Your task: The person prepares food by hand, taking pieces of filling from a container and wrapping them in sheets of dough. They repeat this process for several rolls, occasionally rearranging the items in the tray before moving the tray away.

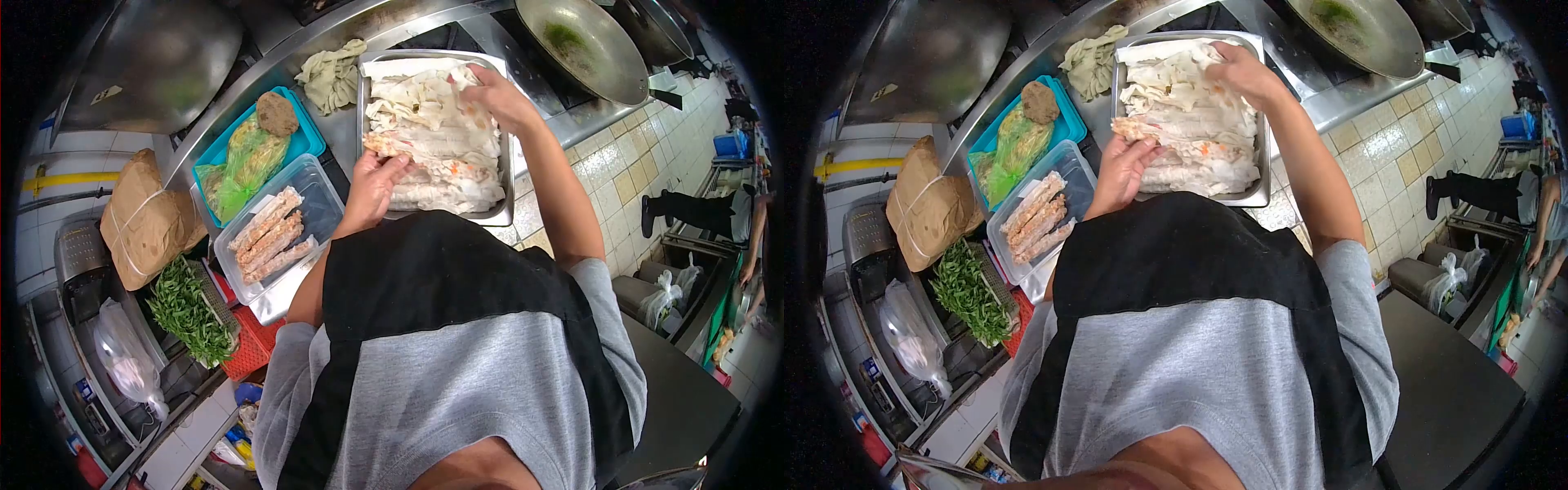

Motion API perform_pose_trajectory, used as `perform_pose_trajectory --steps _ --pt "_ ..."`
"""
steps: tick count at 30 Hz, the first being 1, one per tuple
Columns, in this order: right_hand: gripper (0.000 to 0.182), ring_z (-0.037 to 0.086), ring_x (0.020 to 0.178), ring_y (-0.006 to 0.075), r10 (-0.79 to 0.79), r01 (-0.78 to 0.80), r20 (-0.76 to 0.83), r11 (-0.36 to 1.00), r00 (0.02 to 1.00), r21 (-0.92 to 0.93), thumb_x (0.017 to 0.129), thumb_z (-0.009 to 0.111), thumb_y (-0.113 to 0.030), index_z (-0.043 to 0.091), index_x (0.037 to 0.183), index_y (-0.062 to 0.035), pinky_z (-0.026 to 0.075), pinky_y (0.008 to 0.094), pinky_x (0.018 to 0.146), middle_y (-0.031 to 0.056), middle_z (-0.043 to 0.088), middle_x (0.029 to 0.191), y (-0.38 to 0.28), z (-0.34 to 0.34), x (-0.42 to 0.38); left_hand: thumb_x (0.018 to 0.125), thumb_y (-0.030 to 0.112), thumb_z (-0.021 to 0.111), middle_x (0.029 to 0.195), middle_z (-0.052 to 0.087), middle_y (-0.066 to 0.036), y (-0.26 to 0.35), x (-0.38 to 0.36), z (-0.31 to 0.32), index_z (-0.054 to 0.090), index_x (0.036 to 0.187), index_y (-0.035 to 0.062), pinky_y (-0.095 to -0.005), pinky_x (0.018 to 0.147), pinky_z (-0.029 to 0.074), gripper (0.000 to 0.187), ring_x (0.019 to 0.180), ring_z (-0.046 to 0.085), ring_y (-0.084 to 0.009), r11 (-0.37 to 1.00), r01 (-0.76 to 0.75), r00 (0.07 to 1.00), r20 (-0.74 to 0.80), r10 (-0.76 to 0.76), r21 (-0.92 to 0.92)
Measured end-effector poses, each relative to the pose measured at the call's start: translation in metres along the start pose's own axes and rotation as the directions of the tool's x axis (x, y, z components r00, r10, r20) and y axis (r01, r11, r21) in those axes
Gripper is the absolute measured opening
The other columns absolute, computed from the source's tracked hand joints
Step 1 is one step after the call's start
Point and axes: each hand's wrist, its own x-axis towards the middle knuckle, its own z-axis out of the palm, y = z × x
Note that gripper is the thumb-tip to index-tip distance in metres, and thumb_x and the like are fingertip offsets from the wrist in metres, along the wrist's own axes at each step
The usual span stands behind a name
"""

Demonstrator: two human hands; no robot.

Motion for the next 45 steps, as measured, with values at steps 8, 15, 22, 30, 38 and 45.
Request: perform_pose_trajectory --steps 8,15,22,30,38,45 --pt "0.031 0.064 0.097 0.0363 -0.341 0.039 -0.171 0.530 0.924 -0.847 0.084 0.064 -0.013 0.061 0.115 -0.0104 0.052 0.0444 0.082 0.0177 0.064 0.111 -0.027 0.026 -0.026 0.093 0.006 0.061 0.115 0.060 -0.009 0.002 0.004 0.004 0.050 0.123 0.0007 -0.0333 0.089 0.052 0.032 0.104 0.060 -0.0181 0.991 0.011 0.993 -0.121 0.005 0.131" --pt "0.011 0.064 0.090 0.0349 -0.288 0.236 0.062 0.620 0.956 -0.748 0.085 0.067 -0.015 0.069 0.093 -0.0083 0.053 0.0418 0.076 0.0126 0.065 0.099 0.009 0.027 -0.082 0.092 0.006 0.064 0.114 0.059 -0.012 0.009 0.005 0.007 0.044 0.127 0.0017 -0.0317 0.089 0.052 0.041 0.098 0.060 -0.0176 0.992 -0.018 0.992 -0.125 0.034 0.126" --pt "0.011 0.063 0.089 0.0335 -0.337 0.329 0.124 0.661 0.933 -0.675 0.082 0.068 -0.011 0.064 0.090 -0.0047 0.051 0.0415 0.078 0.0129 0.063 0.095 0.032 0.037 -0.111 0.088 0.003 0.067 0.109 0.058 -0.013 0.010 0.011 0.012 0.032 0.138 0.0011 -0.0307 0.079 0.053 0.061 0.093 0.060 -0.0182 0.988 -0.028 0.985 -0.164 0.053 0.151" --pt "0.012 0.061 0.070 0.0180 -0.047 0.019 -0.054 0.903 0.997 -0.430 0.088 0.065 -0.014 0.064 0.092 -0.0032 0.048 0.0320 0.068 0.0107 0.067 0.077 0.027 0.008 -0.086 0.084 0.005 0.071 0.109 0.058 -0.012 0.025 -0.008 0.018 0.019 0.147 -0.0017 -0.0322 0.078 0.053 0.082 0.090 0.059 -0.0201 0.853 -0.078 0.931 -0.269 0.248 0.516" --pt "0.019 0.057 0.076 0.0125 -0.024 0.002 -0.051 0.919 0.998 -0.394 0.087 0.064 -0.008 0.067 0.104 -0.0010 0.047 0.0278 0.069 0.0057 0.066 0.083 0.036 0.002 -0.063 0.078 0.002 0.071 0.108 0.062 -0.014 0.017 0.010 0.030 0.061 0.119 0.0055 -0.0382 0.090 0.049 0.042 0.102 0.061 -0.0317 0.236 -0.538 0.830 0.458 0.319 0.809" --pt "0.029 0.053 0.082 0.0083 0.054 -0.049 0.102 0.997 0.993 -0.054 0.085 0.058 0.001 0.065 0.113 -0.0027 0.044 0.0235 0.075 0.0001 0.062 0.089 0.040 0.000 -0.072 0.082 0.007 0.069 0.103 0.064 -0.012 -0.009 0.018 0.067 0.066 0.106 0.0045 -0.0373 0.081 0.050 0.024 0.093 0.062 -0.0293 0.308 -0.507 0.849 0.405 0.339 0.805"
